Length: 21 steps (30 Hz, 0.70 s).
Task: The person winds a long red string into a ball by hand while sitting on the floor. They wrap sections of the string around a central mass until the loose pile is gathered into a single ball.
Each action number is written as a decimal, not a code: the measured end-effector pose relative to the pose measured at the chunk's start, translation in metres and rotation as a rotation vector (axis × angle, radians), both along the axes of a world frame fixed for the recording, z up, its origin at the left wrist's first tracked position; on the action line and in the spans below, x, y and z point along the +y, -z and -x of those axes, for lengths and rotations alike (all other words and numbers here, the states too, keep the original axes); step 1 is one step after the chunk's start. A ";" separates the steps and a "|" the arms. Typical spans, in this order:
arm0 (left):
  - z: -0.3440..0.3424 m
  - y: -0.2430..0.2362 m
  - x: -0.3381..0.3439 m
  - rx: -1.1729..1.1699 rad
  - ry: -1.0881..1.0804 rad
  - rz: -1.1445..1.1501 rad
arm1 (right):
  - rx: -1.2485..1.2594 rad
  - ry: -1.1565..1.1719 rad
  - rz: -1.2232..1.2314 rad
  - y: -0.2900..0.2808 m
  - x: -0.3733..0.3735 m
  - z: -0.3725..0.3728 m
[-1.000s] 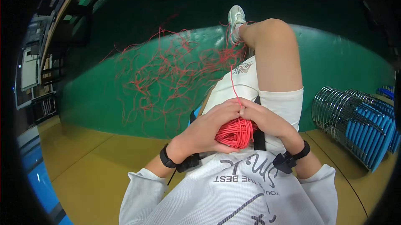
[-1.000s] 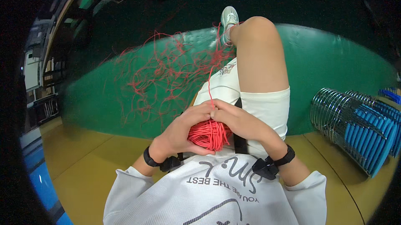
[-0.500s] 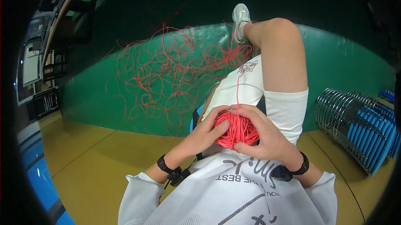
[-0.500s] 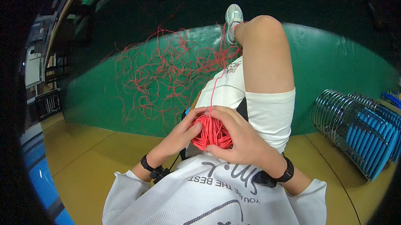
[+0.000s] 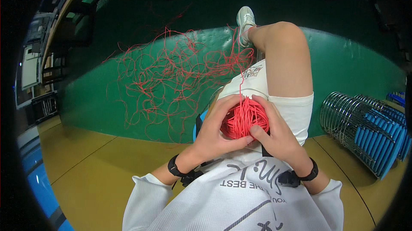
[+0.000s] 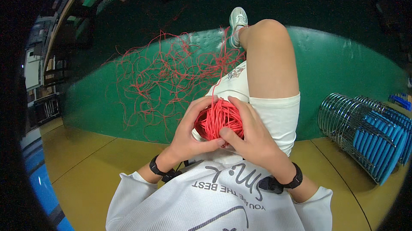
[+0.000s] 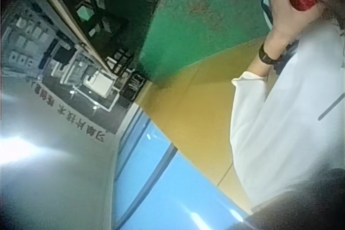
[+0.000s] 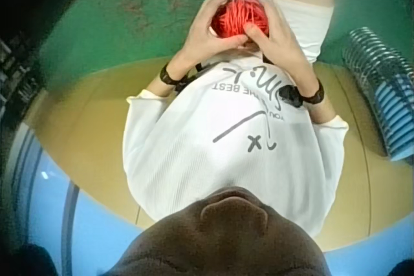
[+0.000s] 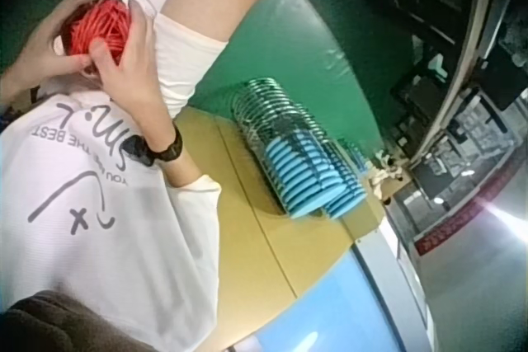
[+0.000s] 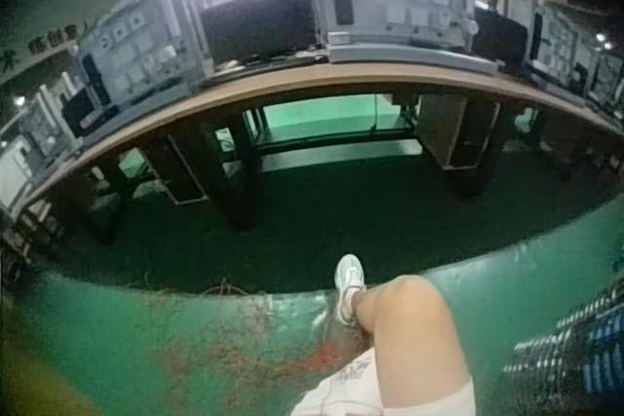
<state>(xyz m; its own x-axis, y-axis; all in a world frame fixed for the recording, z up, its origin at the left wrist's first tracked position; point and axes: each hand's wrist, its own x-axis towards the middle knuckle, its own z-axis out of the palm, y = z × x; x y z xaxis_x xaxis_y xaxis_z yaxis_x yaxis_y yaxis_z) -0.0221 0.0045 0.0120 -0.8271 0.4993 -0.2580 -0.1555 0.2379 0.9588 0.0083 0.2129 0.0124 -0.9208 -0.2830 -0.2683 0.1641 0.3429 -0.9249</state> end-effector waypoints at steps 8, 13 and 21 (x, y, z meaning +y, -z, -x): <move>-0.010 0.003 0.006 0.407 0.033 0.170 | -0.105 0.035 0.053 -0.002 -0.002 0.006; -0.021 0.009 -0.003 0.207 0.006 -0.062 | -0.048 0.042 0.067 0.007 -0.001 -0.009; -0.006 0.004 -0.002 -0.358 0.056 -0.215 | 0.300 -0.008 0.043 0.012 0.002 -0.025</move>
